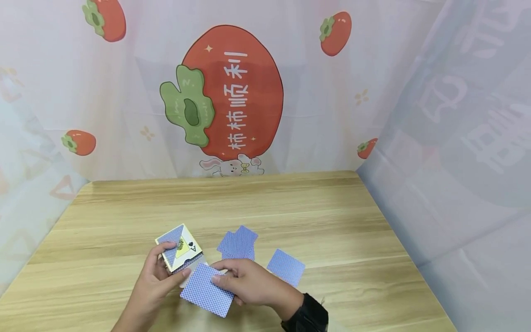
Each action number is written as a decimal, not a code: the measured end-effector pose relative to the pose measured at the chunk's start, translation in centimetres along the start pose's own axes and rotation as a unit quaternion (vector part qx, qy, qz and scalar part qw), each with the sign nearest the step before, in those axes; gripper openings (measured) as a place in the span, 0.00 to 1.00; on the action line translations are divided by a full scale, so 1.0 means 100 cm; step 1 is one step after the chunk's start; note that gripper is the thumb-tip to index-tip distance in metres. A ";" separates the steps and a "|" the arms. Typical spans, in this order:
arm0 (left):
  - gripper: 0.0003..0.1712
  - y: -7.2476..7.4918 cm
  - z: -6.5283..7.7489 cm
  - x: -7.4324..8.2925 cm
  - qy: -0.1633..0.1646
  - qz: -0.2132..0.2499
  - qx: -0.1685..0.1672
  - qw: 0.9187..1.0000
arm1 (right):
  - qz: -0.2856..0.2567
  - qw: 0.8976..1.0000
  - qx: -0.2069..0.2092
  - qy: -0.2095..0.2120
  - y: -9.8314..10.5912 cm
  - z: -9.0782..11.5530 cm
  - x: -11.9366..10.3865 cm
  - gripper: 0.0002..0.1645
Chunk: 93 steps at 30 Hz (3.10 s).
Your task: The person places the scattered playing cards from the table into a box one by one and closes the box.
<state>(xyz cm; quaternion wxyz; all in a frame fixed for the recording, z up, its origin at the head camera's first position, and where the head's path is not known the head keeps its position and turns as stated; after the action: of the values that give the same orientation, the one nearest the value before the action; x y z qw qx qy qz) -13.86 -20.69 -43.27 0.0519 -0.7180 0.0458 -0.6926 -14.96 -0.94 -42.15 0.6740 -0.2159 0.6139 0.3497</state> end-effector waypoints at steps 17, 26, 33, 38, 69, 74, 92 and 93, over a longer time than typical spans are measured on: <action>0.38 -0.005 0.000 0.002 -0.079 0.039 -0.043 0.995 | -0.009 0.997 0.072 -0.036 0.000 -0.023 0.002 0.15; 0.38 -0.004 0.000 0.003 -0.065 0.024 -0.025 0.997 | -0.004 0.999 0.025 -0.021 -0.006 -0.022 0.000 0.14; 0.38 -0.003 0.001 0.002 -0.058 0.021 -0.018 0.998 | -0.007 0.998 0.054 -0.027 -0.003 -0.023 0.004 0.15; 0.37 -0.004 0.000 0.003 -0.068 0.025 -0.023 0.997 | -0.012 0.999 0.048 -0.023 -0.004 -0.023 0.002 0.15; 0.43 0.000 0.000 0.004 -0.052 0.020 0.002 0.998 | -0.105 0.972 0.204 -0.045 -0.017 -0.028 -0.001 0.15; 0.42 0.001 0.000 0.004 -0.054 0.015 0.012 0.998 | -0.113 0.967 0.223 -0.043 -0.019 -0.028 0.000 0.14; 0.39 -0.001 0.001 0.006 -0.050 0.003 0.013 0.999 | -0.117 0.964 0.236 -0.043 -0.023 -0.034 -0.004 0.15; 0.40 -0.001 0.001 0.006 -0.052 0.004 0.011 0.999 | -0.126 0.963 0.234 -0.037 -0.023 -0.035 -0.005 0.15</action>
<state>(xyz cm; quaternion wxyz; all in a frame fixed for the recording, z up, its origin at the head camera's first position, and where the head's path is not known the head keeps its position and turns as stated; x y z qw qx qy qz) -13.73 -20.62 -42.67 0.0650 -0.7520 0.0378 -0.6549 -15.61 -5.12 -42.53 0.7667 -0.1146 0.6209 0.1165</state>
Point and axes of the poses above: each hand's wrist, its own z-axis away from the middle knuckle, its own y-axis out of the back of the hand, x = y × z, the point moved 7 cm from there along -z, towards the middle knuckle, and after that the axes turned 1 degree about z, right-handed, at the moved point
